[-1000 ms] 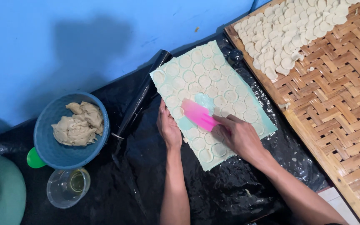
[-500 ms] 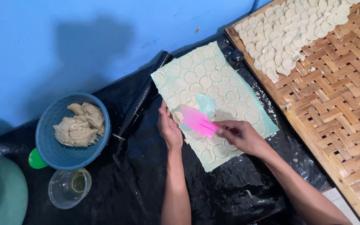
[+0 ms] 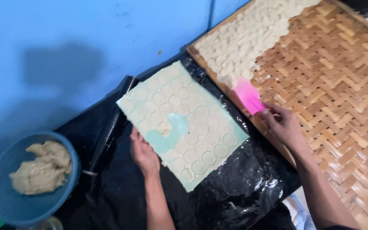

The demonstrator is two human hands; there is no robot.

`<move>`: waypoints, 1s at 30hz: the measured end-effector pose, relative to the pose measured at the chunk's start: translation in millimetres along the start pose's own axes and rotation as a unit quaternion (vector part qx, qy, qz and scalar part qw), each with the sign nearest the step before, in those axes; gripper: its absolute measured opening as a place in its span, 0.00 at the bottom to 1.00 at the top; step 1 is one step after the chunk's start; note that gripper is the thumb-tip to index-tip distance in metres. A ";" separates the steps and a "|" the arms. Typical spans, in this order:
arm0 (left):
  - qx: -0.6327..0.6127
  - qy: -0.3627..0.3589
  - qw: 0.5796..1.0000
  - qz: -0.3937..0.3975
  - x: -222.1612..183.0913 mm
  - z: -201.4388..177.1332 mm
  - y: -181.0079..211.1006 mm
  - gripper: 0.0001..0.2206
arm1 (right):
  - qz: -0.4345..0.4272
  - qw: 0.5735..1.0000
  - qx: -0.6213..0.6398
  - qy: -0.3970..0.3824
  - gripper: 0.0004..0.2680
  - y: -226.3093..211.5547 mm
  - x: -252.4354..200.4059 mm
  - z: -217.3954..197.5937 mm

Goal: Cutting circular shapes from a sheet of dough and placing them onto a woven tray for drying.

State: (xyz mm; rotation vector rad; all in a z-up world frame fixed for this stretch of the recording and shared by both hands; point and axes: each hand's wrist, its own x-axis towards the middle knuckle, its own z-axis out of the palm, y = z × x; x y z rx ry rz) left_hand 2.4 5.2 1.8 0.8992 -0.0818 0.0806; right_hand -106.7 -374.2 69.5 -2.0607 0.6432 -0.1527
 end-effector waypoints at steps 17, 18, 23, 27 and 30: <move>0.046 0.015 0.999 -0.001 -0.9 13.6 10.5 0.35 | -0.017 0.979 -0.168 0.110 0.13 30.9 95.5 -47.6; 0.042 0.010 0.999 -0.003 -1.1 14.3 11.2 0.35 | -0.031 0.972 -0.199 0.119 0.12 30.7 94.0 -46.9; 0.060 0.010 0.998 -0.011 -2.1 23.5 19.0 0.36 | -0.070 0.935 -0.316 0.145 0.13 -11.1 67.3 -45.6; 0.031 -0.002 0.999 -0.007 -1.4 14.1 12.2 0.35 | -0.139 0.905 -0.346 0.205 0.13 -15.4 55.9 -43.7; 0.011 0.014 1.000 -0.001 0.2 3.2 0.5 0.32 | -0.215 0.900 -0.309 0.220 0.11 -13.3 41.6 -34.4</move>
